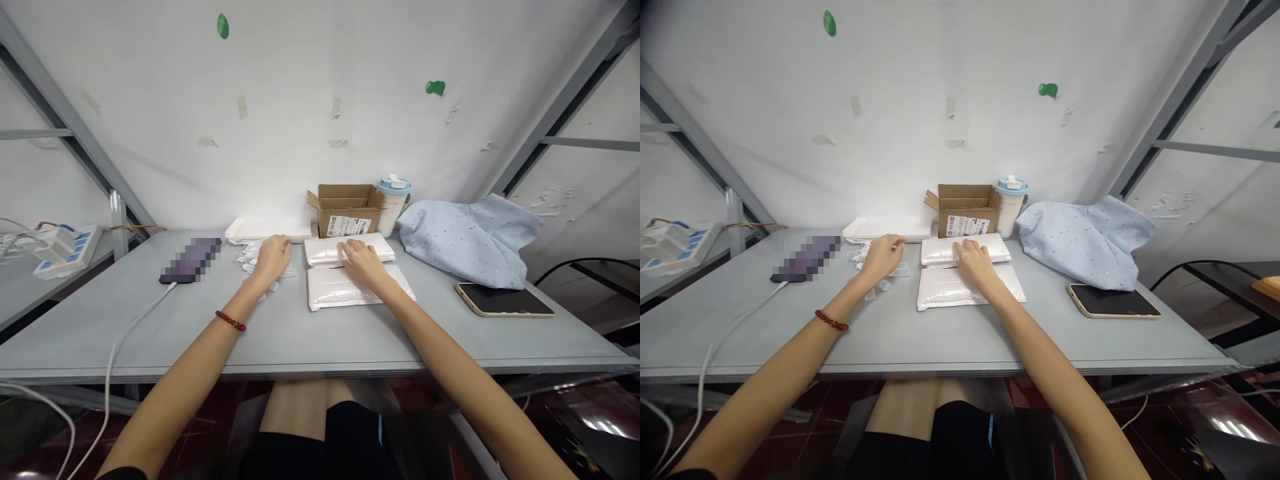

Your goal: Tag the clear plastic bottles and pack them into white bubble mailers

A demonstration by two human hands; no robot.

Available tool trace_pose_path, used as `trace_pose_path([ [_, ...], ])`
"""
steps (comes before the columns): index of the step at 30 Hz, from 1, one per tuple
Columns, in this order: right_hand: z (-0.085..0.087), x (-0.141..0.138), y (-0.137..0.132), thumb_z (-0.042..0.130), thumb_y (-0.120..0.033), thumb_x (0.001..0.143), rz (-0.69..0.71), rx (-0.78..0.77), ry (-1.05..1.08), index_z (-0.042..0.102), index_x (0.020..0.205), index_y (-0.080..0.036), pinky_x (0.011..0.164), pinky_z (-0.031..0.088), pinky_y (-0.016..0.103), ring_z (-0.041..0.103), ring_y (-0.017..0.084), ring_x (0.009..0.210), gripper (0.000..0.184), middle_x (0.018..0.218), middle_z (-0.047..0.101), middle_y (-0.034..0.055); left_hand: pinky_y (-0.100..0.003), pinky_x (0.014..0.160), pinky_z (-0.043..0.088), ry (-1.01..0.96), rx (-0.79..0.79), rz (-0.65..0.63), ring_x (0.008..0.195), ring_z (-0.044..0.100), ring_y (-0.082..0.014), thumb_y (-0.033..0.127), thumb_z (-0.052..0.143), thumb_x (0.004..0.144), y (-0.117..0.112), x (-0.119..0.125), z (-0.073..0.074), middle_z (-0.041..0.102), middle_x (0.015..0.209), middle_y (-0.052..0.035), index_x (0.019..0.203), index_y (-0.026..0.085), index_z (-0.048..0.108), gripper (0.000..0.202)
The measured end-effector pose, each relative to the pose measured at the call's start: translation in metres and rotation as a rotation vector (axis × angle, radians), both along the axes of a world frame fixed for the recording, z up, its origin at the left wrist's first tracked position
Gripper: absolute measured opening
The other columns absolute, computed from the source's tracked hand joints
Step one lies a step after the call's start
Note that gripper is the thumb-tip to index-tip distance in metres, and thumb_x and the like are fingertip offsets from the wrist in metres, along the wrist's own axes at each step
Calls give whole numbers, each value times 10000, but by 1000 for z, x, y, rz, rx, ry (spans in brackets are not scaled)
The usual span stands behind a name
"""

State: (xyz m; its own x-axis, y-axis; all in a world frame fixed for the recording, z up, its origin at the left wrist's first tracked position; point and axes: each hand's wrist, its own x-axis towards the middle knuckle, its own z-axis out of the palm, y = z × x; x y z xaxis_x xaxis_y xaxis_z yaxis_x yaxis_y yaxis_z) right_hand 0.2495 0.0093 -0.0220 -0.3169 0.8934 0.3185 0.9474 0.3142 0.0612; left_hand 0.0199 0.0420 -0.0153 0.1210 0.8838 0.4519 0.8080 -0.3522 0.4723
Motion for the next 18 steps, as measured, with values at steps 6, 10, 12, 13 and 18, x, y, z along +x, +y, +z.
trace_pose_path([
  [6,1,-1,-2,460,-135,845,30,13,1,499,1211,-172,868,353,394,459,280,1127,370,1224,527,163,-423,922,390,351,34,34,1066,521,-334,117,426,797,40,-19,0,648,995,-201,1008,70,677,332],
  [10,2,-1,-4,466,-142,844,41,7,-2,510,1185,-169,862,351,394,459,283,1126,345,1211,534,164,-410,877,420,330,-44,21,998,568,-331,154,504,772,63,-22,-2,672,952,-179,1022,101,691,316],
  [12,2,-1,-4,469,-154,848,45,-3,-4,512,1179,-166,865,348,400,458,286,1124,334,1208,535,167,-393,834,441,321,-80,41,938,596,-320,166,517,765,71,-22,-2,684,925,-172,994,111,708,303],
  [13,2,-1,-3,469,-158,849,46,-8,-5,511,1180,-165,868,345,403,457,286,1125,333,1210,533,167,-384,812,449,322,-91,55,913,605,-313,165,511,766,74,-23,-2,687,919,-171,978,115,716,299],
  [18,2,-1,-3,461,-163,853,33,-35,-1,508,1183,-164,887,335,413,450,283,1135,334,1215,529,159,-347,742,465,415,-129,122,859,610,-284,166,473,784,78,-25,1,679,909,-180,933,117,729,300],
])
